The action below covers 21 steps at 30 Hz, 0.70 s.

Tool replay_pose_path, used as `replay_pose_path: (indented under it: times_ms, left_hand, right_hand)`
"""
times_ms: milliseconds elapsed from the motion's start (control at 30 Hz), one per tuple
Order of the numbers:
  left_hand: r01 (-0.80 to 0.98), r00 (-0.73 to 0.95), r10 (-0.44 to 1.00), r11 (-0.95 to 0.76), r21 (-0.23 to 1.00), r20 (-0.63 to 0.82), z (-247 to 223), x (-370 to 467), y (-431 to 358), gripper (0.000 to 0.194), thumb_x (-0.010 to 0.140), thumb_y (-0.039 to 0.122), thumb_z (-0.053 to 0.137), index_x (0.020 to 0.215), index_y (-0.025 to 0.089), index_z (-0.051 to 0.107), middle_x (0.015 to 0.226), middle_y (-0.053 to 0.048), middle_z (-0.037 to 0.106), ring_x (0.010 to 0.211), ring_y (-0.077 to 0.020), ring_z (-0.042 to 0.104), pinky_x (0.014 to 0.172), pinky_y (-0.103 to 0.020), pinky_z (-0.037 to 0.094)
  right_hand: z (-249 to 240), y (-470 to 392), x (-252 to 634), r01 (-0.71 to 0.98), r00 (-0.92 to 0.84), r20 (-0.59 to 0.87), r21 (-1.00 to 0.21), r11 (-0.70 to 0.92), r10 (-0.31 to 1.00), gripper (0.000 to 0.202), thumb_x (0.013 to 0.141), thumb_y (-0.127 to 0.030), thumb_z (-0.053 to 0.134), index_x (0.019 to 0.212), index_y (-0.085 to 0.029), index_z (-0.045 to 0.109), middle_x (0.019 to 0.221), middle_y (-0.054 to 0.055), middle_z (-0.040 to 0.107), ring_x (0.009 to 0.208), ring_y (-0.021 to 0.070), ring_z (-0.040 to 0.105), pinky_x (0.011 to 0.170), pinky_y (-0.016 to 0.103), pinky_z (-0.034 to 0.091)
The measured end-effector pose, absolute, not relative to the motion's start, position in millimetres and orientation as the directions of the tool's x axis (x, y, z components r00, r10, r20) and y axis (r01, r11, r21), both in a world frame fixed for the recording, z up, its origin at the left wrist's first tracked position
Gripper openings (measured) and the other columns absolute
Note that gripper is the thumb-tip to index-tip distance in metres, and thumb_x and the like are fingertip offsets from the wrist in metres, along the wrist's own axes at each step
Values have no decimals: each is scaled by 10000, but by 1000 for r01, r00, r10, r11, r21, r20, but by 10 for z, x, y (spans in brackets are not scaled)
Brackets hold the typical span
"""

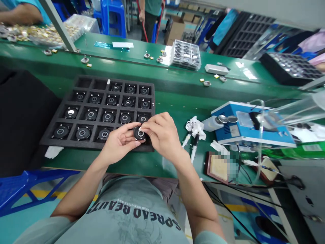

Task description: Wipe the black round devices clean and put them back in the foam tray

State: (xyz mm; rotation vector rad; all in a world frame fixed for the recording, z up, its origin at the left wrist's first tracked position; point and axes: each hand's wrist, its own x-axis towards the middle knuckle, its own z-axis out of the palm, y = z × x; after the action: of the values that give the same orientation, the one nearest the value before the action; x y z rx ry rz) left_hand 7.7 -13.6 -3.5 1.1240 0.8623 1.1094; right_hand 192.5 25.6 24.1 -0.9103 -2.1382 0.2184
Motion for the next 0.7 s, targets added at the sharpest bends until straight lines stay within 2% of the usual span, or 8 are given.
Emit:
replay_pose_path:
  times_ms: [200,367,567,700]
  left_hand:
    - [-200,229,973,4,980,43,-14,76,-129,560,794,151,796,1327,190,628,1123,-75,796,942,-195,782,914,-339,627]
    - [-225,254,967,43,973,16,-20,64,-133,562,816,175,804,1345,194,614,1133,-86,802,979,-215,795,958,-358,618]
    - [-296,176,984,34,955,19,13,51,-113,570,775,206,875,1283,206,615,1107,-64,804,986,-215,798,978,-361,622]
    - [-302,161,987,54,952,-5,52,51,-107,608,755,239,907,1286,205,614,1075,-55,805,961,-220,801,992,-392,632]
  right_hand:
    - [228,216,1905,523,-459,605,-408,748,651,167,1018,-205,603,964,-272,746,949,48,751,940,247,590,818,444,474]
    - [213,241,1959,530,-376,639,-446,721,671,163,1000,-175,616,934,-271,729,885,32,756,872,236,617,804,445,486]
    - [173,152,1938,517,-374,604,-495,699,704,158,1019,-198,596,939,-261,717,913,37,759,894,240,625,808,445,499]
    - [111,71,1951,554,-352,617,-469,688,703,138,1019,-216,610,966,-265,728,920,39,762,893,243,625,808,447,493]
